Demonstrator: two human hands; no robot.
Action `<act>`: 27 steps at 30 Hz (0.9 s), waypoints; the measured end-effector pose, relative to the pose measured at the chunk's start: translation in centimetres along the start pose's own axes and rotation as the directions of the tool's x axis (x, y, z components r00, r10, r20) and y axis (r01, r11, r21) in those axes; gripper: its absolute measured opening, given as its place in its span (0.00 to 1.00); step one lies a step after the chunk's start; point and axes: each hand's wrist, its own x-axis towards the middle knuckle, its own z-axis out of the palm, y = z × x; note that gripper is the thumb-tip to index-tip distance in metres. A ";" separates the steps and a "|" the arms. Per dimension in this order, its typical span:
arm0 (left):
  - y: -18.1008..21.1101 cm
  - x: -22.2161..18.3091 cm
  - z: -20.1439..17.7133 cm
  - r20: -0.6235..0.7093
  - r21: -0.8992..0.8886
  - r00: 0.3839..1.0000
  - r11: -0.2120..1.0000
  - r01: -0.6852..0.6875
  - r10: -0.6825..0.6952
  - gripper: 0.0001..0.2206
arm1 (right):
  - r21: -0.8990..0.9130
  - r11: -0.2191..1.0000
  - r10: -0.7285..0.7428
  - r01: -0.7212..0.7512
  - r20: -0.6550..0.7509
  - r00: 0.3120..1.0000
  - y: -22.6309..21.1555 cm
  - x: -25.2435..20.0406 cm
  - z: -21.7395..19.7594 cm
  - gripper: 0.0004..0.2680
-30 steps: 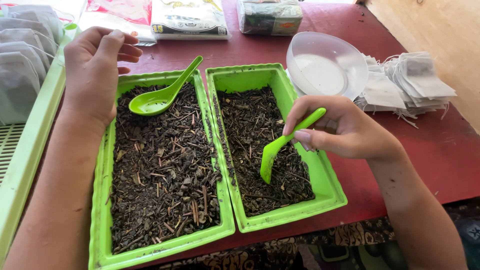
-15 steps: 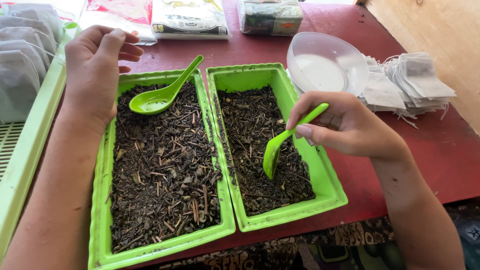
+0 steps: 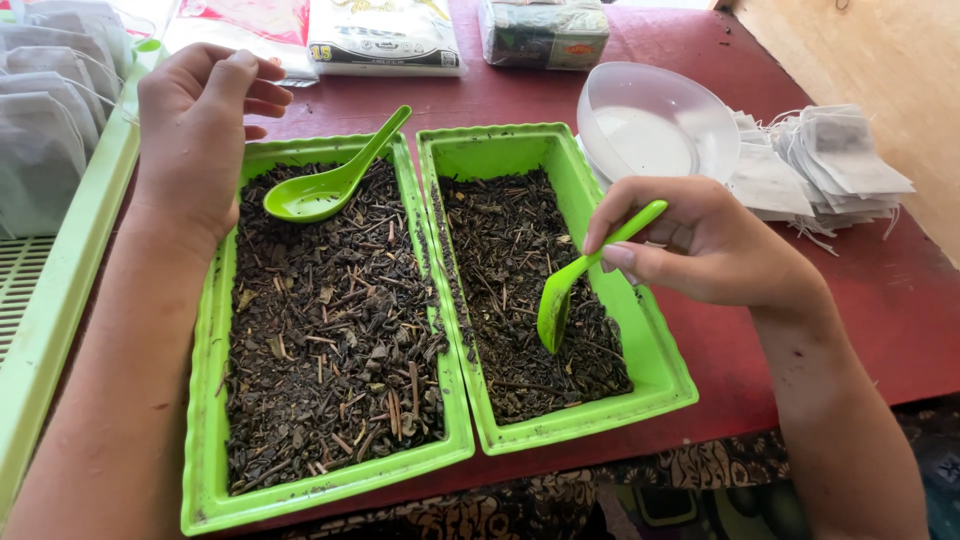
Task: Filling small bags with loose tea leaves, weighing them on a scale, and tying them shut
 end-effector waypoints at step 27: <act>0.1 0.0 0.0 0.001 0.011 1.000 1.000 -0.011 0.011 0.08 | 0.044 0.995 0.103 -0.095 -0.271 0.957 3.4 1.3 1.2 0.04</act>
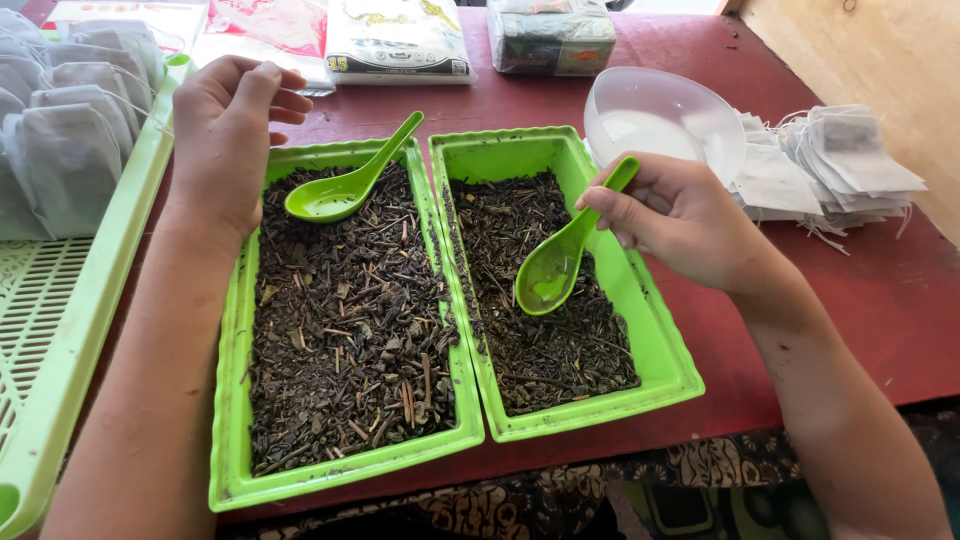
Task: Filling small bags with loose tea leaves, weighing them on a scale, and tying them shut
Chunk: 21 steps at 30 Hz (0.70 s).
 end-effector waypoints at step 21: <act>0.7 -0.4 -0.1 -0.006 0.009 1.000 1.000 0.004 -0.004 0.09 | -0.408 0.911 -0.116 0.060 -0.115 0.987 -1.6 1.0 3.0 0.06</act>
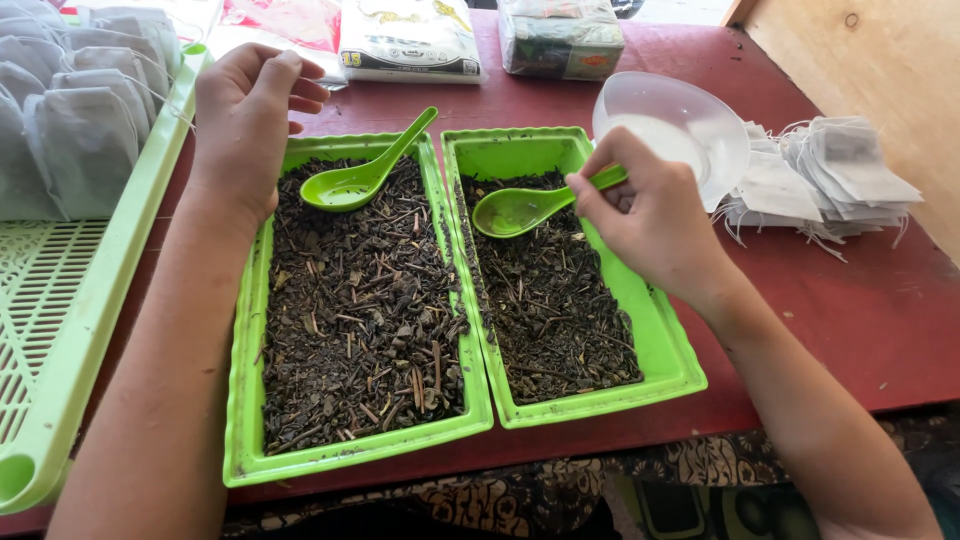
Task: Filling small bags with loose tea leaves, weighing them on a scale, and tying them shut
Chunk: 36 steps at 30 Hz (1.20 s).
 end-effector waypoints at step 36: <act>0.1 -0.1 -0.1 0.006 0.003 1.000 1.000 -0.005 0.005 0.09 | -0.306 0.883 -0.374 0.356 0.001 0.927 1.2 -0.2 -1.8 0.06</act>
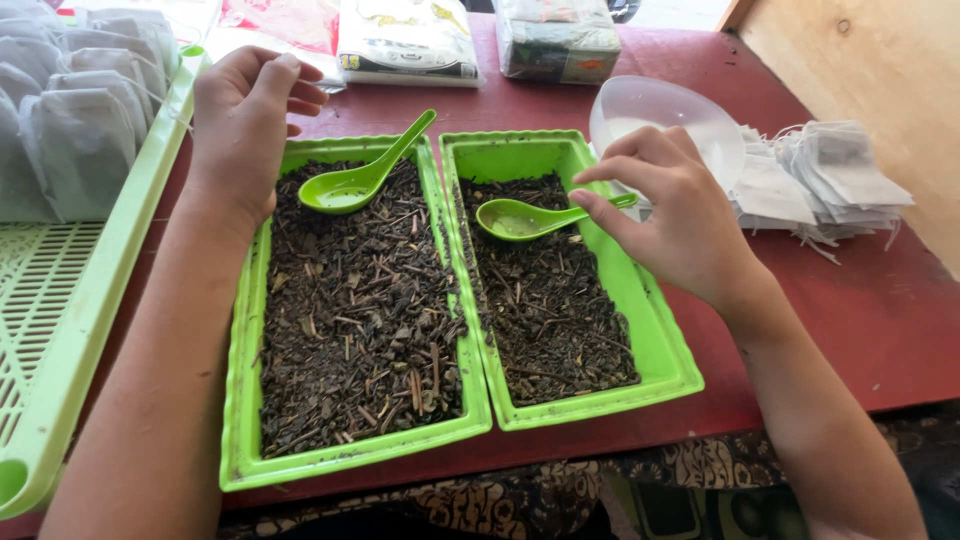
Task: Filling small bags with loose tea leaves, weighing them on a scale, and tying them shut
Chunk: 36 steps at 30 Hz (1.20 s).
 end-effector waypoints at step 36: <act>10.1 -1.8 42.9 0.705 0.357 0.498 0.354 -0.864 0.505 0.24 | 0.038 0.980 0.193 -0.193 -0.375 0.907 15.7 -12.3 -8.9 0.01</act>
